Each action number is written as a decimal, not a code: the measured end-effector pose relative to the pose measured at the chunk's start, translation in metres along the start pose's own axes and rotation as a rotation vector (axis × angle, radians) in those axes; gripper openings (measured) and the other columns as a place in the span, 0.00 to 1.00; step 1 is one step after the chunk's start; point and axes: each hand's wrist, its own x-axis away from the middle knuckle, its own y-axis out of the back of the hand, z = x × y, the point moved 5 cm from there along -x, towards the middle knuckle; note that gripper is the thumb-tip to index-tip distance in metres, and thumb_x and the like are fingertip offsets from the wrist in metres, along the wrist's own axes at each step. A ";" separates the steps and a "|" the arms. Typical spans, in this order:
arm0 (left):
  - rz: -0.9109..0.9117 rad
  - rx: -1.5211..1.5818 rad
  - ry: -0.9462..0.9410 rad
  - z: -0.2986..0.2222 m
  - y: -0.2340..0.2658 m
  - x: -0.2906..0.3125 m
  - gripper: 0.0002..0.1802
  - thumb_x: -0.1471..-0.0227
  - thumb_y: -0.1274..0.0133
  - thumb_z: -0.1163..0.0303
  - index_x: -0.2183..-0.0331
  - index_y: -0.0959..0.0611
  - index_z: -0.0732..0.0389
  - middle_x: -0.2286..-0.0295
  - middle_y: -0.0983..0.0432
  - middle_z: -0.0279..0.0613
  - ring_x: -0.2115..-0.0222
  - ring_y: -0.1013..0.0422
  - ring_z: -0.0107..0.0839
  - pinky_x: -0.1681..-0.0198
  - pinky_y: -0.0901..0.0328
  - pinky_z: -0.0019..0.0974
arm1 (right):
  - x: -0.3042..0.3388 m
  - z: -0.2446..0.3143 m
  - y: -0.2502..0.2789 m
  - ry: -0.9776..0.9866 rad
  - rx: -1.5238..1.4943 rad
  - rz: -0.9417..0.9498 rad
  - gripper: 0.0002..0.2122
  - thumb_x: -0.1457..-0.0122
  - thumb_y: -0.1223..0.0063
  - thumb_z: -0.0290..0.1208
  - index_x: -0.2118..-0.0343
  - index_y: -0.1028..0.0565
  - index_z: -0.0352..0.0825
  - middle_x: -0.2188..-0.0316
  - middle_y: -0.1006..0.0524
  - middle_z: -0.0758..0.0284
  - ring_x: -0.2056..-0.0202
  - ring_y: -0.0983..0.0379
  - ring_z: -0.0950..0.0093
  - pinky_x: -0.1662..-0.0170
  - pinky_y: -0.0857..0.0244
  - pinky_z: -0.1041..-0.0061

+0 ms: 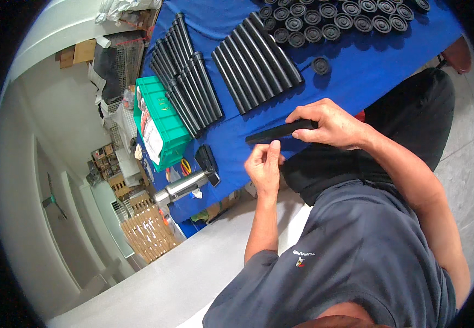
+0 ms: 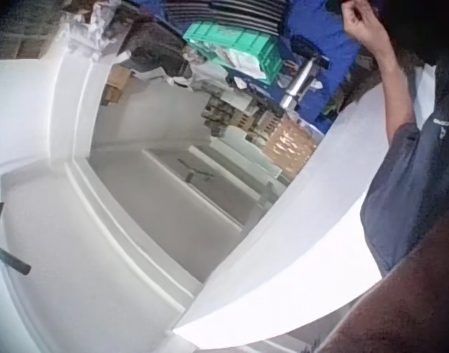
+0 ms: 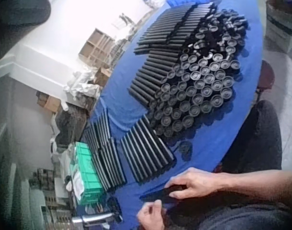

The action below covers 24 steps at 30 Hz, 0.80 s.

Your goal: Assembling plastic caps onto black tubes at a factory workstation.

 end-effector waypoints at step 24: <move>0.489 -0.199 -0.204 -0.046 -0.014 -0.033 0.24 0.50 0.37 0.69 0.52 0.25 0.66 0.59 0.27 0.39 0.59 0.30 0.27 0.53 0.35 0.32 | 0.000 -0.011 0.002 -0.249 -0.570 0.154 0.17 0.44 0.40 0.24 0.50 0.25 0.33 0.68 0.23 0.73 0.67 0.31 0.85 0.65 0.34 0.81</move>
